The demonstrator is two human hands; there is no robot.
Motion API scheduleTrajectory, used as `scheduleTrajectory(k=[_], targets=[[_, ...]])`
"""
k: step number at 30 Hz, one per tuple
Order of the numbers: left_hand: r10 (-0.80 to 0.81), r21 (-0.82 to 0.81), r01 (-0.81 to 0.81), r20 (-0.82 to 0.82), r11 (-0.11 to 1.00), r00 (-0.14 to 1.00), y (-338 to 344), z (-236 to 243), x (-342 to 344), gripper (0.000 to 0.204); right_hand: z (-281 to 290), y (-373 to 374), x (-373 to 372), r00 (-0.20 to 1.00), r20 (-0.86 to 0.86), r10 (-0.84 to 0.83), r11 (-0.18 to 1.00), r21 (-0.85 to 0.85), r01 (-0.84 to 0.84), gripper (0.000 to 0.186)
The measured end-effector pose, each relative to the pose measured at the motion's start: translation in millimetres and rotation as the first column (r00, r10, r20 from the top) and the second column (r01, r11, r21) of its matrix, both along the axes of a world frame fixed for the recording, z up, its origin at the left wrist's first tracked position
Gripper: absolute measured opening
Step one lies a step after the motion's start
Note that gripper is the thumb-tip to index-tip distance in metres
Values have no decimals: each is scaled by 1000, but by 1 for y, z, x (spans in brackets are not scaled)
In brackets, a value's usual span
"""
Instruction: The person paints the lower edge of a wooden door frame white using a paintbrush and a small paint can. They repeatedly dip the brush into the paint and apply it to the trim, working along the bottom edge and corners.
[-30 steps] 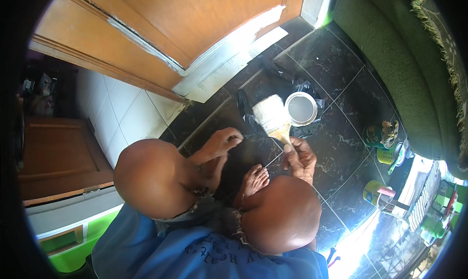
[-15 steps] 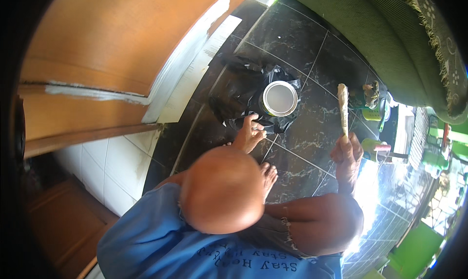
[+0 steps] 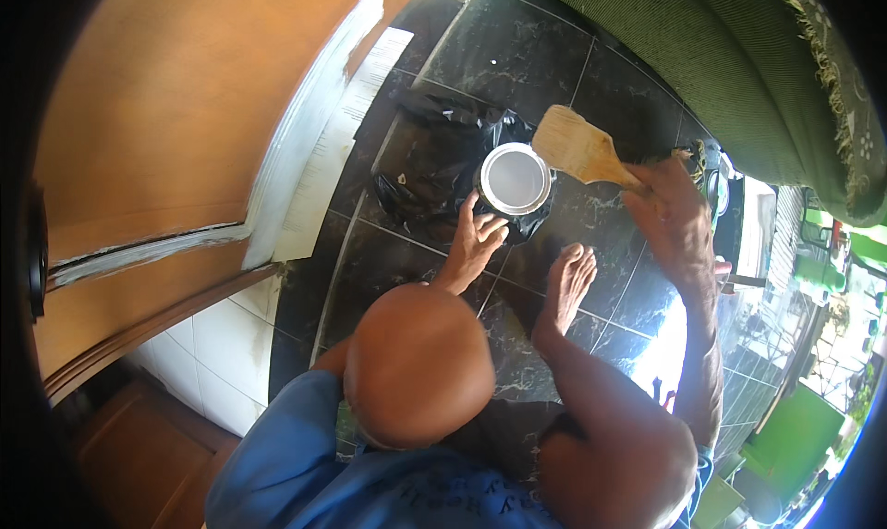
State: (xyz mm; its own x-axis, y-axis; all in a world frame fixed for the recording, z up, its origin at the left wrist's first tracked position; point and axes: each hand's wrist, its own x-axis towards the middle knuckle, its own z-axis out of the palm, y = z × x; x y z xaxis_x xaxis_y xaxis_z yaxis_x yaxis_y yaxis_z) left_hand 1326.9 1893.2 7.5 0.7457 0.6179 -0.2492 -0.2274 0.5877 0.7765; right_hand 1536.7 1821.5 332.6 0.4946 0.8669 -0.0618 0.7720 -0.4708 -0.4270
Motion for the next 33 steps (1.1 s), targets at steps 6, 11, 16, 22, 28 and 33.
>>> scheduleTrajectory(k=[6, 11, 16, 22, 28, 33], targets=[[-60, 1, 60, 20, 998, 998, 19, 4, 34, 88, -7, 32, 47, 966, -251, -60, 987, 129, 95, 33], [-174, 147, 183, -72, 972, 982, 34, 6, 54, 85, -24, 38, 87, 810, -580, -82, 935, 237, 264, 28], [-226, 247, 277, -216, 929, 950, 48, 35, 32, 59, -82, 31, 118, 451, -864, 224, 754, 447, 481, 28], [-91, 198, 181, -393, 963, 915, 44, 55, -28, 42, -95, 54, 112, 659, -740, 136, 798, 476, 370, 35], [-34, 109, 124, -598, 986, 801, 36, 67, -95, 30, -79, 81, 100, 873, -448, 193, 952, 301, -56, 26], [-16, 239, 319, -777, 917, 629, -1, 84, -117, 29, -82, 96, 90, 898, -312, 309, 943, 223, -247, 17]])
